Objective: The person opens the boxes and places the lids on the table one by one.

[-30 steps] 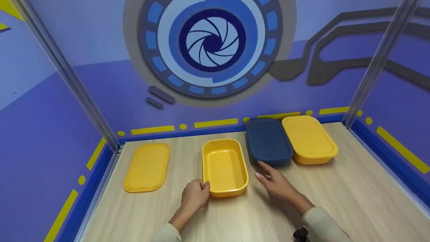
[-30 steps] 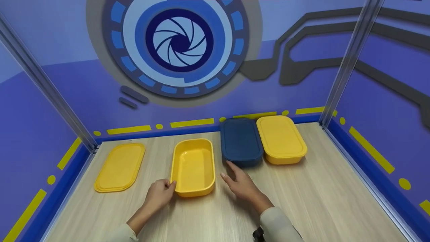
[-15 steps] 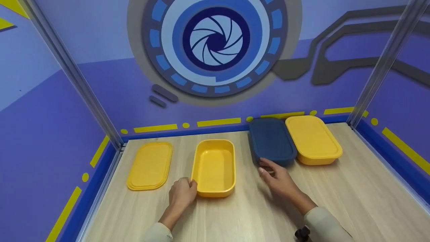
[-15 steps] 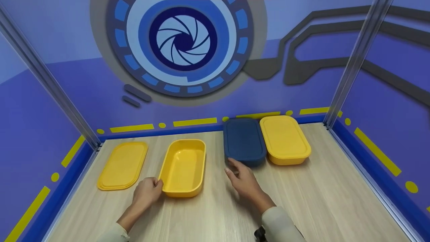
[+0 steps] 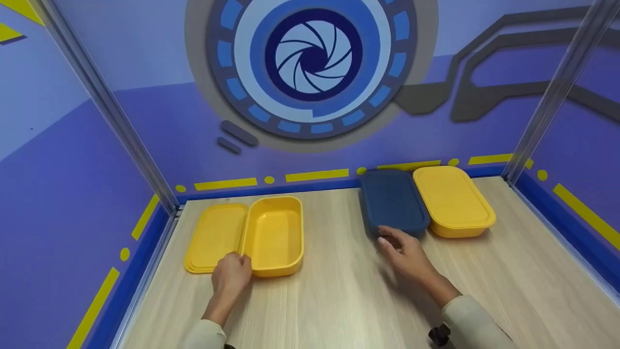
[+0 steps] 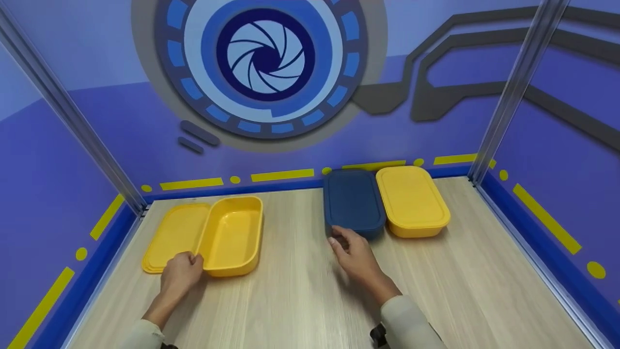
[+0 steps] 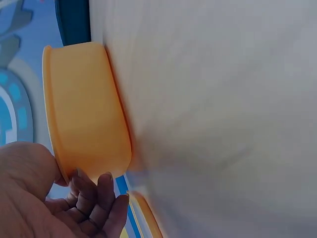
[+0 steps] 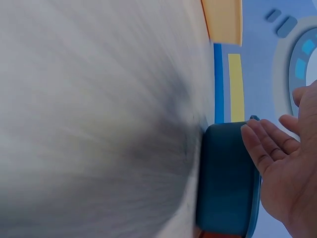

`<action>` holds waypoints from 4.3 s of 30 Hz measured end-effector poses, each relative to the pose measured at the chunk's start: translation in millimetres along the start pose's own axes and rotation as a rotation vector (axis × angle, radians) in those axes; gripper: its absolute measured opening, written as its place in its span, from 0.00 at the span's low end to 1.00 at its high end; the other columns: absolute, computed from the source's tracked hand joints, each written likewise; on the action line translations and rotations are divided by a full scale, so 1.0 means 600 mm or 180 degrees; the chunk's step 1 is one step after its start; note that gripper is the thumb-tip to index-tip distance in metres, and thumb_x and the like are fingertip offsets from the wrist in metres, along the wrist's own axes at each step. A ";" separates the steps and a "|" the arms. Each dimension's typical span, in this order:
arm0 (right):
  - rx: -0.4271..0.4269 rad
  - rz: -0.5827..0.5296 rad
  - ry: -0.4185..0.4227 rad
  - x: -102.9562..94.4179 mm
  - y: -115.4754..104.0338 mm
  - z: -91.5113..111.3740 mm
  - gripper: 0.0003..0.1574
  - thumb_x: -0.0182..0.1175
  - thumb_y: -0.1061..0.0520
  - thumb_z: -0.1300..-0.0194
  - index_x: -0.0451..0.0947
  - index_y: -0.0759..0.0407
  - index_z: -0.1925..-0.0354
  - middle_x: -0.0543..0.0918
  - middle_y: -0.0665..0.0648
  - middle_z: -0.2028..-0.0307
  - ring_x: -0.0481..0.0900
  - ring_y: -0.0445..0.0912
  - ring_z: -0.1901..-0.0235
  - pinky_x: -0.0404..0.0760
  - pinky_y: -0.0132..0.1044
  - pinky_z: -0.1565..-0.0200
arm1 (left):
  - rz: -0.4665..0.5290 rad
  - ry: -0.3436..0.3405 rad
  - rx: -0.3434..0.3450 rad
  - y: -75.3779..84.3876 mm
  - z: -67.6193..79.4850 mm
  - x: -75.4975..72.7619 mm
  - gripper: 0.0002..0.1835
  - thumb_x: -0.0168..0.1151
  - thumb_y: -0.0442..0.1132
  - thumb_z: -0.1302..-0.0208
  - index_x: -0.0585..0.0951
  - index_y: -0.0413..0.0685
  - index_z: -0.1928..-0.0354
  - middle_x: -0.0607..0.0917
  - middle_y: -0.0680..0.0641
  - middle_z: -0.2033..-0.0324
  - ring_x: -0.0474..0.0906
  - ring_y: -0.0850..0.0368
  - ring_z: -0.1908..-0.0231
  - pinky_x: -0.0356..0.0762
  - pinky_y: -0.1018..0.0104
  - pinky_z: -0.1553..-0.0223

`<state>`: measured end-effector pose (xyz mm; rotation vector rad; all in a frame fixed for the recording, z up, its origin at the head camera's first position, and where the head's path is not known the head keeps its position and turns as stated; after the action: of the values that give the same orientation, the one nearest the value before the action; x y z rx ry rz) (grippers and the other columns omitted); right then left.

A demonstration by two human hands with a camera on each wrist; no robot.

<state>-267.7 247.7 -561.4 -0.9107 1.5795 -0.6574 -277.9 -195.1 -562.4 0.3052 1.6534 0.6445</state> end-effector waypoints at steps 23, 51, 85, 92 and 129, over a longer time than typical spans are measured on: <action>-0.0028 0.0192 0.0145 -0.022 0.005 -0.003 0.25 0.60 0.48 0.19 0.80 0.55 0.31 0.87 0.55 0.37 0.85 0.49 0.38 0.85 0.40 0.41 | -0.0214 0.0075 -0.0239 -0.056 -0.065 -0.039 0.19 0.51 0.44 0.21 0.79 0.38 0.68 0.74 0.46 0.76 0.72 0.49 0.73 0.70 0.55 0.71; -0.0240 0.0021 0.0546 -0.036 0.017 -0.006 0.25 0.64 0.56 0.23 0.80 0.61 0.32 0.88 0.60 0.41 0.85 0.45 0.46 0.80 0.20 0.48 | -0.0303 0.0073 -0.0371 -0.054 -0.066 -0.065 0.26 0.55 0.54 0.21 0.80 0.31 0.54 0.83 0.35 0.69 0.82 0.41 0.68 0.77 0.48 0.66; 0.1775 -0.0296 0.0982 -0.056 0.037 -0.039 0.58 0.61 0.40 0.23 0.44 0.70 0.17 0.60 0.77 0.21 0.60 0.70 0.20 0.60 0.63 0.20 | 0.0553 -0.0442 0.0823 0.083 0.063 -0.006 0.20 0.67 0.52 0.26 0.85 0.44 0.44 0.84 0.52 0.68 0.75 0.63 0.70 0.73 0.68 0.66; 0.1929 -0.0715 0.0895 -0.054 0.047 -0.074 0.60 0.62 0.41 0.24 0.44 0.71 0.16 0.56 0.75 0.18 0.56 0.68 0.18 0.59 0.60 0.18 | 0.0596 -0.0486 0.0701 0.073 0.064 0.005 0.21 0.67 0.51 0.25 0.85 0.42 0.43 0.82 0.53 0.69 0.74 0.61 0.71 0.71 0.70 0.69; 0.1736 -0.0145 0.0318 -0.042 0.015 0.011 0.58 0.64 0.36 0.26 0.55 0.78 0.23 0.68 0.80 0.27 0.70 0.69 0.28 0.66 0.64 0.24 | 0.0688 -0.0631 0.0826 0.091 0.072 0.021 0.19 0.65 0.51 0.24 0.85 0.45 0.44 0.85 0.53 0.66 0.77 0.62 0.67 0.76 0.66 0.63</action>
<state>-261.7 273.9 -556.5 -0.5115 1.3626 -1.1122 -246.9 -133.8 -544.8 0.7211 1.5242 0.5397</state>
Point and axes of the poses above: each hand's wrist, its own z-axis away from the middle knuckle, its own x-axis out of the palm, y = z × x, the point moved 1 cm from there along -z, towards the middle knuckle
